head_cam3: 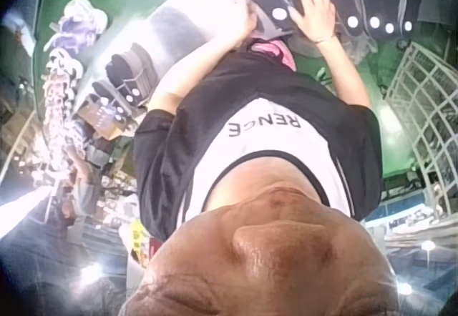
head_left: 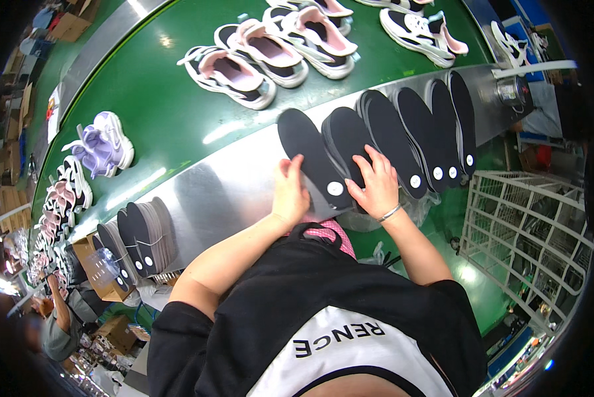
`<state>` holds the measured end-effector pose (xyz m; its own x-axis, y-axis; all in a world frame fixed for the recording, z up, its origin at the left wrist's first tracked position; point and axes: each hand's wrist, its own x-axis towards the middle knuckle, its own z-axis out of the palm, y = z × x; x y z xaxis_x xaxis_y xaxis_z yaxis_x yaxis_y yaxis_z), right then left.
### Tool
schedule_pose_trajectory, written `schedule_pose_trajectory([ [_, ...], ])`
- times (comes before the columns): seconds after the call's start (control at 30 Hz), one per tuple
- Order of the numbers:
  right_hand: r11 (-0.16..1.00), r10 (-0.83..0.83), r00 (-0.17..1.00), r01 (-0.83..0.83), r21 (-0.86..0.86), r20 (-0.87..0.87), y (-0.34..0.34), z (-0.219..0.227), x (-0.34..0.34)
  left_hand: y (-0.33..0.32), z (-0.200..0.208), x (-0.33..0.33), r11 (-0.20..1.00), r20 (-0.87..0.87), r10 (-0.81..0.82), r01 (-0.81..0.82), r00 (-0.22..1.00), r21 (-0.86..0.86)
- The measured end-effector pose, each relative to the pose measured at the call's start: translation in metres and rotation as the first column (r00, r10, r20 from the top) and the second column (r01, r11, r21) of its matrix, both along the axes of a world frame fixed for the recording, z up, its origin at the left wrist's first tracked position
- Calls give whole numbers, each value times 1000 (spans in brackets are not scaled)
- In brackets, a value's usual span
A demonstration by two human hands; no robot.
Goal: The person picks up insoles from a shelf and a conveyor belt and inserts them into several pairs of sneakers, pressing them down into the footbed.
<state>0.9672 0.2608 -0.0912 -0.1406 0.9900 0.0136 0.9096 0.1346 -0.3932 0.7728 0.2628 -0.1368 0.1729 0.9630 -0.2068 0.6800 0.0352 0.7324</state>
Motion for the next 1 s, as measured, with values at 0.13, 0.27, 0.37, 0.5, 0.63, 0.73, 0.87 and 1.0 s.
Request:
schedule_pose_trajectory([
  [0.13, 995, -92, 976, 96, -8, 199, 3, -5, -13, 19, 9, -20, 997, 168, -29, 42, 985, -72],
  [0.27, 998, -31, 996, 26, 59, 87, 5, 6, -32, 92, 32, -54, 868, 47, 102, -112, 994, 484],
  [0.37, 999, 18, 998, -16, -42, 67, 9, 4, -64, 150, 46, -61, 851, -97, 131, -61, 987, 521],
  [0.5, 983, -97, 950, 138, -120, 296, 23, -7, -94, 191, 41, -61, 915, -655, -96, 326, 749, 239],
  [0.63, 978, -144, 947, 181, -106, 288, 19, -15, -95, 185, 39, -66, 878, -626, -303, 466, 718, 110],
  [0.73, 977, -165, 951, 194, -89, 263, 18, -17, -94, 175, 29, -78, 854, -561, -242, 449, 791, 264],
  [0.87, 971, -185, 951, 217, -105, 249, 19, -16, -94, 186, 54, -51, 922, -594, -295, 386, 749, 28],
  [1.0, 964, -212, 934, 248, -95, 286, 14, -13, -94, 218, 49, -24, 964, -453, -267, 241, 851, -115],
])
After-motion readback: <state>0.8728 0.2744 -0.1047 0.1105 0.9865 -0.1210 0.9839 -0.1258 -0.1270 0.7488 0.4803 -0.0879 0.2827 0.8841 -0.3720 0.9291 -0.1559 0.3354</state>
